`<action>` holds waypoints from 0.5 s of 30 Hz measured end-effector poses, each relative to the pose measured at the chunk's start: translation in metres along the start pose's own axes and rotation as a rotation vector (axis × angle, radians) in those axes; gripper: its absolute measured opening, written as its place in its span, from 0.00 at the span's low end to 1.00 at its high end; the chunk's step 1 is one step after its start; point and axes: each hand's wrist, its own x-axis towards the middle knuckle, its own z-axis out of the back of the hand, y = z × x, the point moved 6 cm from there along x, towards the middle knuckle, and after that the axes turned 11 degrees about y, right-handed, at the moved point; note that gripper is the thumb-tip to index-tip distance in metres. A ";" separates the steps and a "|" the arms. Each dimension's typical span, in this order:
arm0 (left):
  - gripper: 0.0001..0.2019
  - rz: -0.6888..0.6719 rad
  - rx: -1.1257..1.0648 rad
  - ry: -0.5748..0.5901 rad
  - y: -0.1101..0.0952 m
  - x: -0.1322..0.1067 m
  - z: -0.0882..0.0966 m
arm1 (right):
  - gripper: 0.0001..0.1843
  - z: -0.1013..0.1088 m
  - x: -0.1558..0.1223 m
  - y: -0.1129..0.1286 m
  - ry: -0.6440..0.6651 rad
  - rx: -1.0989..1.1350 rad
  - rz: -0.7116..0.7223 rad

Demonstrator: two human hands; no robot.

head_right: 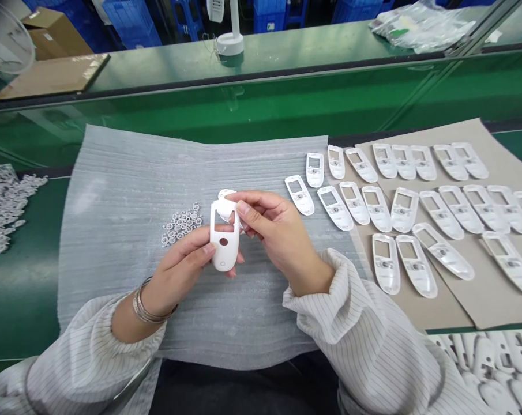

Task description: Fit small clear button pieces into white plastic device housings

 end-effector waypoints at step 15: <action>0.09 0.196 0.035 -0.461 0.004 -0.019 0.024 | 0.22 -0.018 0.006 -0.001 0.075 -0.554 0.186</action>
